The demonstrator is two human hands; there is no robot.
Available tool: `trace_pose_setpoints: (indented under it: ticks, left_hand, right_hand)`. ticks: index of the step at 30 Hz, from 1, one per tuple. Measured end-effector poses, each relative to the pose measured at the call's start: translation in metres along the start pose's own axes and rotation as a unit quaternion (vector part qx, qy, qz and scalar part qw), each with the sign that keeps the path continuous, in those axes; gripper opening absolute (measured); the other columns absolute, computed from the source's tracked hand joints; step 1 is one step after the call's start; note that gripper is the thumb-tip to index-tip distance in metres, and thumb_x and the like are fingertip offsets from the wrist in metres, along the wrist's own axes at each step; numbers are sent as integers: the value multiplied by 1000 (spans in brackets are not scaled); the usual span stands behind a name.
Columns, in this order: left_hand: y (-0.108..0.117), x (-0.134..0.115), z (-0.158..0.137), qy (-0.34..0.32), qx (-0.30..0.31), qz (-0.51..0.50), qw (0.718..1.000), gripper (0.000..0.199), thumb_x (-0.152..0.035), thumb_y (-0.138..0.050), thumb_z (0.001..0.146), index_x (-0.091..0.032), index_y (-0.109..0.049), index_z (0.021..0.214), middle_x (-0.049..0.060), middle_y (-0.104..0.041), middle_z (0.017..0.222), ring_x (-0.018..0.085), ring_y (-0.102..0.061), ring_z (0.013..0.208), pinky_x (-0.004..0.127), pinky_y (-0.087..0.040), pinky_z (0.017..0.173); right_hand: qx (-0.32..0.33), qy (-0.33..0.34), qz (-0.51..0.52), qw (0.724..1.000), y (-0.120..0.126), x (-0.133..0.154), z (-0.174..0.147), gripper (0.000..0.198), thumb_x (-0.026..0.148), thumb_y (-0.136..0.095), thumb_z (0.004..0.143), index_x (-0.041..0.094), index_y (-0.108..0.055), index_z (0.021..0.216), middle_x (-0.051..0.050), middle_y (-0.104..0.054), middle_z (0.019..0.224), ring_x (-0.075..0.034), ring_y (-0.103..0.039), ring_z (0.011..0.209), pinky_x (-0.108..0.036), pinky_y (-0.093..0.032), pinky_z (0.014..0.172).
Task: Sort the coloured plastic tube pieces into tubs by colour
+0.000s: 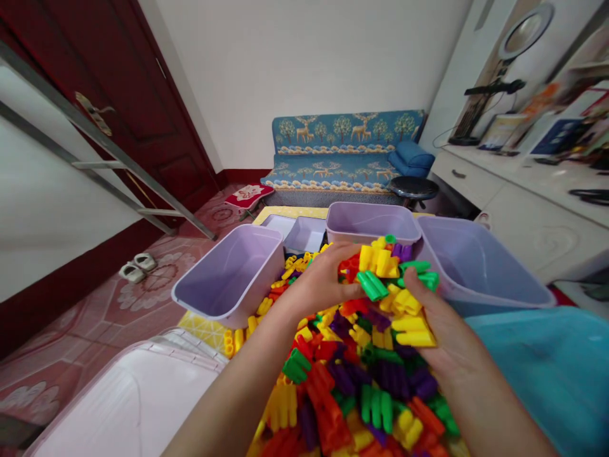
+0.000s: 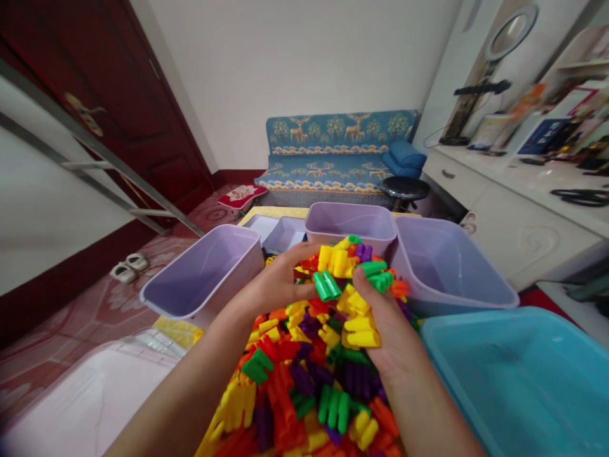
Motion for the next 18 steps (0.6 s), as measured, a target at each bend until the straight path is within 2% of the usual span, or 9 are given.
trace_pose_setpoints:
  ticks: [3,8,10,13,16,18]
  left_hand:
    - [10,-8,4,-16,-30,10,999,61,-24,-71,77,-22,-51,134,8,-53,137,25,-48,126,36,-35,108]
    - [18,-14,9,-10,-24,-61,998,65,-35,-68,81,-27,-42,140,6,-52,139,26,-54,121,40,-45,100]
    - [21,-14,11,-7,-25,-64,998,65,-37,-66,82,-27,-40,141,7,-51,140,26,-54,121,40,-46,99]
    - [22,-12,1,2,-32,-1,999,61,-37,-65,83,-23,-44,139,8,-50,141,26,-49,127,41,-40,105]
    - [18,-5,-28,34,-15,79,996,55,-36,-64,84,-21,-50,135,11,-52,138,27,-47,129,41,-36,108]
    - [12,0,-57,72,-6,119,990,54,-38,-63,84,-22,-51,134,12,-51,140,28,-46,130,42,-37,108]
  right_hand:
    - [-17,37,-8,999,-18,21,0,46,35,-79,67,26,-64,109,-2,-73,98,-23,-69,92,-36,-58,79]
    - [37,132,-58,989,-47,50,-1,71,28,-79,67,30,-49,131,-2,-66,116,-23,-63,108,-39,-51,91]
    - [48,149,-83,984,-52,53,2,74,28,-78,68,29,-46,135,-2,-64,119,-22,-61,111,-37,-50,93]
    - [59,151,-164,973,-48,43,7,77,33,-77,70,27,-43,138,-4,-64,120,-22,-57,118,-38,-45,98]
    - [69,147,-324,932,-24,20,5,89,35,-80,67,29,-35,144,-7,-61,127,-26,-53,123,-46,-40,102]
    - [83,143,-448,879,-1,1,-4,89,37,-77,70,31,-31,146,-7,-58,131,-29,-54,121,-50,-39,103]
Point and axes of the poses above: each hand's wrist, its own z-axis towards the middle knuckle, its own y-axis out of the back of the hand, x = y × z, the point moved 4 cm from there along z, towards the middle knuckle
